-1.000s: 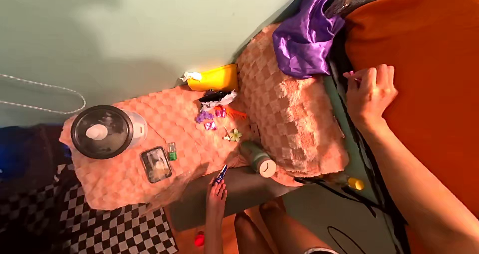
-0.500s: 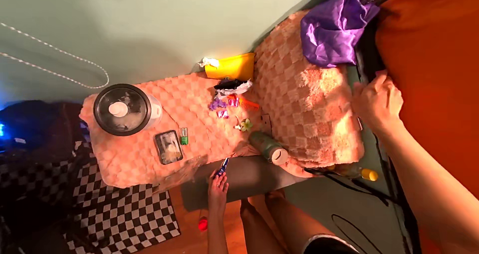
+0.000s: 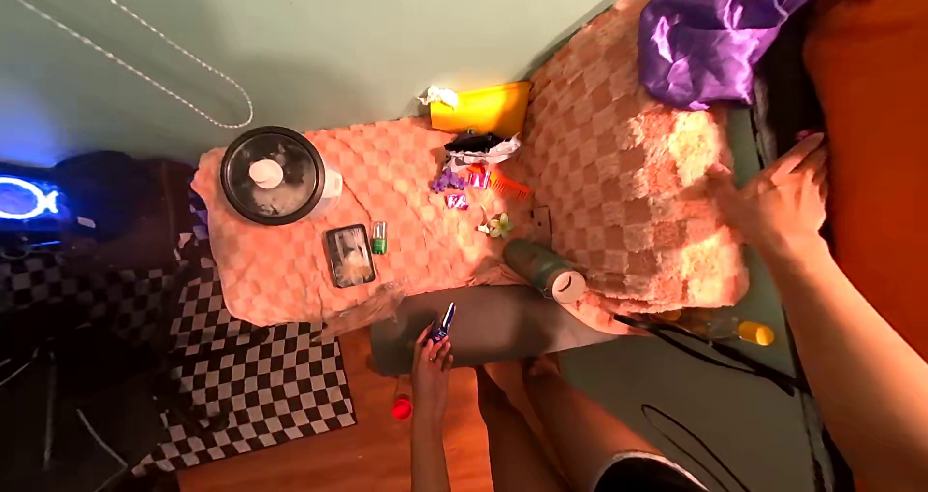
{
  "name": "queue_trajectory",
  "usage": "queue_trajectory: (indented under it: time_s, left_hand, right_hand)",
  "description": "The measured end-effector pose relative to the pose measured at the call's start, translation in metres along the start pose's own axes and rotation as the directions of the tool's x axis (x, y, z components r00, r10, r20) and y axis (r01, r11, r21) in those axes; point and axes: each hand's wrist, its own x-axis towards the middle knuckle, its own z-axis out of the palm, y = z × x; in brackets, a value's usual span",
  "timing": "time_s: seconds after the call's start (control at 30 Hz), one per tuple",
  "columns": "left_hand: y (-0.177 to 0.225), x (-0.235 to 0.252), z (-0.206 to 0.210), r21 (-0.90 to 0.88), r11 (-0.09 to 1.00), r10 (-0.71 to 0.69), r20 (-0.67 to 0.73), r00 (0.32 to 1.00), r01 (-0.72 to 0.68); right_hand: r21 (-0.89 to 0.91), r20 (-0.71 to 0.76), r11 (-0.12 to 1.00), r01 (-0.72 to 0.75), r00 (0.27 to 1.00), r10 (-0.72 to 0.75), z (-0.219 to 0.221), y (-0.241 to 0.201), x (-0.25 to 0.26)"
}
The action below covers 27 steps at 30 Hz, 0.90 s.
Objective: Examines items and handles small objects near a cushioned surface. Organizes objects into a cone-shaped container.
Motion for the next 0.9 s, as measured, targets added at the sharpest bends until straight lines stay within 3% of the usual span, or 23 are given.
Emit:
queue_trajectory:
  time_s: [0.03,0.07,0.1,0.2,0.37,0.53,0.7,0.77,0.83,0.9]
  left_hand:
    - [-0.001,-0.001,0.000,-0.007,1.000,-0.003,0.005,1.000,0.003]
    - [-0.001,-0.001,0.000,-0.010,1.000,-0.003,0.012,1.000,0.003]
    - [-0.002,-0.001,0.001,-0.006,1.000,-0.003,0.013,1.000,0.003]
    - [0.000,-0.001,0.008,0.014,1.000,-0.008,0.019,1.000,0.008]
    - [0.000,0.002,0.021,0.031,0.999,-0.015,0.049,0.999,0.014]
    - [-0.001,0.004,0.033,0.047,0.999,-0.012,0.068,0.998,0.009]
    - [0.001,0.001,0.038,0.074,0.997,-0.025,0.063,0.998,0.020]
    - [0.001,0.001,0.040,0.060,0.998,-0.027,0.048,0.998,0.025]
    - [-0.001,0.002,0.037,0.049,0.998,-0.037,0.036,0.999,0.035]
    - [-0.004,0.005,0.034,0.053,0.998,-0.028,0.049,0.998,0.025]
  right_hand:
    - [0.117,0.121,0.989,-0.087,0.990,0.073,-0.020,-0.010,-0.006]
    - [0.180,0.124,0.977,-0.118,0.988,0.096,-0.024,-0.012,-0.010]
    - [0.197,0.079,0.974,-0.112,0.992,0.098,-0.021,-0.009,-0.011]
    - [0.171,0.168,0.977,-0.129,0.981,0.100,-0.049,-0.020,-0.017]
    - [0.063,0.068,0.992,0.111,0.991,-0.115,-0.067,-0.019,-0.008]
    - [0.048,0.234,0.993,-0.108,0.968,0.094,-0.056,-0.014,0.012]
    - [-0.001,0.339,0.992,-0.125,0.933,0.118,-0.078,-0.030,0.023]
    - [0.080,0.326,0.994,-0.071,0.945,0.041,-0.097,-0.050,-0.005]
    - [0.191,0.341,0.978,0.083,0.929,-0.146,-0.102,-0.089,-0.042]
    - [0.313,0.484,0.915,0.254,0.786,-0.384,-0.058,-0.134,-0.052]
